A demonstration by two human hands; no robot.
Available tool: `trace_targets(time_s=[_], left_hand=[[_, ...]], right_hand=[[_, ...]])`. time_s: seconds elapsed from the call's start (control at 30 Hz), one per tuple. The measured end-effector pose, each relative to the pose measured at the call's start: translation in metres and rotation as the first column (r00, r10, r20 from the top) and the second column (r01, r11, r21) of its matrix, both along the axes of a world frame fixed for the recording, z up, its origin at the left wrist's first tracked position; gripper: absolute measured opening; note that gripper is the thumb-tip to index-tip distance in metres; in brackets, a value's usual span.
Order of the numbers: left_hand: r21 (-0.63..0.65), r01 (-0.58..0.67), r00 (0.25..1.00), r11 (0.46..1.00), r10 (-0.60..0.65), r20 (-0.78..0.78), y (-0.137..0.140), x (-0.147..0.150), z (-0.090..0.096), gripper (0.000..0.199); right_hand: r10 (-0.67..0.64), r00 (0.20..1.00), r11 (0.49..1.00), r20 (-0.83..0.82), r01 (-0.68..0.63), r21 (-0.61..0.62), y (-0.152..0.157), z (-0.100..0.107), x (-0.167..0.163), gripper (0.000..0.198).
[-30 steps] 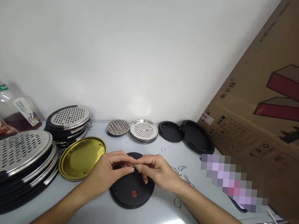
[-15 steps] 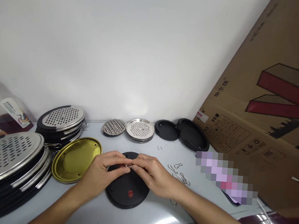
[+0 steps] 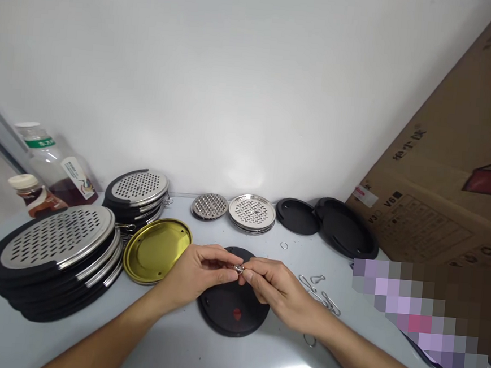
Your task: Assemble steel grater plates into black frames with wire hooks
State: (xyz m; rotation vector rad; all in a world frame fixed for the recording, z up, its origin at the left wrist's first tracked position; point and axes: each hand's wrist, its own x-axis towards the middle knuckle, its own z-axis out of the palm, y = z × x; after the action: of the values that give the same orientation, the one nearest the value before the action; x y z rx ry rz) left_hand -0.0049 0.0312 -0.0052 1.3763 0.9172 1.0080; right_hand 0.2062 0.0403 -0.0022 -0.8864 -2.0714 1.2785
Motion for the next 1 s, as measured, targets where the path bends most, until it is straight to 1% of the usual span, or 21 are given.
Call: trace_targets(time_s=[0.17,0.23,0.4,0.47,0.6,0.67,0.73,0.77,0.83,0.9,0.93,1.0], left_hand=[[-0.005,0.020,0.999,1.000,-0.020,0.026,0.001,-0.001,-0.001,0.016],[0.003,0.017,1.000,1.000,-0.017,0.025,0.000,-0.001,0.000,0.015],[0.014,0.007,1.000,1.000,-0.007,-0.003,-0.002,-0.001,0.005,0.014],[-0.010,0.009,1.000,1.000,-0.010,-0.001,-0.002,-0.002,0.005,0.012],[-0.055,-0.039,0.999,0.998,0.041,0.027,0.001,-0.009,0.004,0.012],[-0.056,-0.005,1.000,0.998,0.006,0.011,0.002,-0.012,0.005,0.014],[-0.020,0.046,0.998,0.999,-0.046,-0.038,0.004,-0.013,0.005,0.016],[0.024,0.049,0.996,0.998,-0.048,-0.074,0.004,-0.012,0.005,0.017],[0.146,0.016,0.988,0.989,0.007,-0.153,0.004,-0.011,0.004,0.018],[0.251,-0.021,0.974,0.968,0.077,-0.213,0.003,-0.008,0.003,0.016],[0.280,-0.028,0.970,0.960,0.094,-0.226,0.003,-0.007,0.002,0.012],[0.287,-0.027,0.974,0.958,0.090,-0.206,0.002,-0.006,0.002,0.007]], right_hand=[[-0.010,0.998,0.993,-0.055,0.003,-0.118,-0.002,-0.001,-0.001,0.037],[-0.022,0.997,0.990,-0.079,0.011,-0.141,-0.003,-0.001,-0.002,0.037],[-0.041,0.994,0.992,-0.106,0.027,-0.125,-0.006,-0.001,-0.003,0.036],[-0.049,0.993,0.992,-0.107,0.036,-0.122,-0.008,0.000,-0.003,0.037],[-0.063,0.992,0.991,-0.107,0.049,-0.123,-0.008,0.002,-0.004,0.036],[-0.054,0.994,0.990,-0.098,0.040,-0.137,-0.006,0.002,-0.004,0.035],[-0.049,0.995,0.992,-0.083,0.039,-0.124,-0.003,0.000,-0.005,0.033],[-0.052,0.996,0.994,-0.076,0.044,-0.103,-0.003,-0.001,-0.005,0.033],[-0.063,0.995,0.995,-0.072,0.057,-0.076,-0.001,-0.005,-0.005,0.032],[-0.068,0.994,0.993,-0.081,0.060,-0.098,0.000,-0.008,-0.006,0.032],[-0.063,0.995,0.991,-0.083,0.053,-0.126,0.001,-0.009,-0.007,0.032],[-0.034,0.997,0.984,-0.069,0.022,-0.175,0.004,-0.006,-0.009,0.034]])
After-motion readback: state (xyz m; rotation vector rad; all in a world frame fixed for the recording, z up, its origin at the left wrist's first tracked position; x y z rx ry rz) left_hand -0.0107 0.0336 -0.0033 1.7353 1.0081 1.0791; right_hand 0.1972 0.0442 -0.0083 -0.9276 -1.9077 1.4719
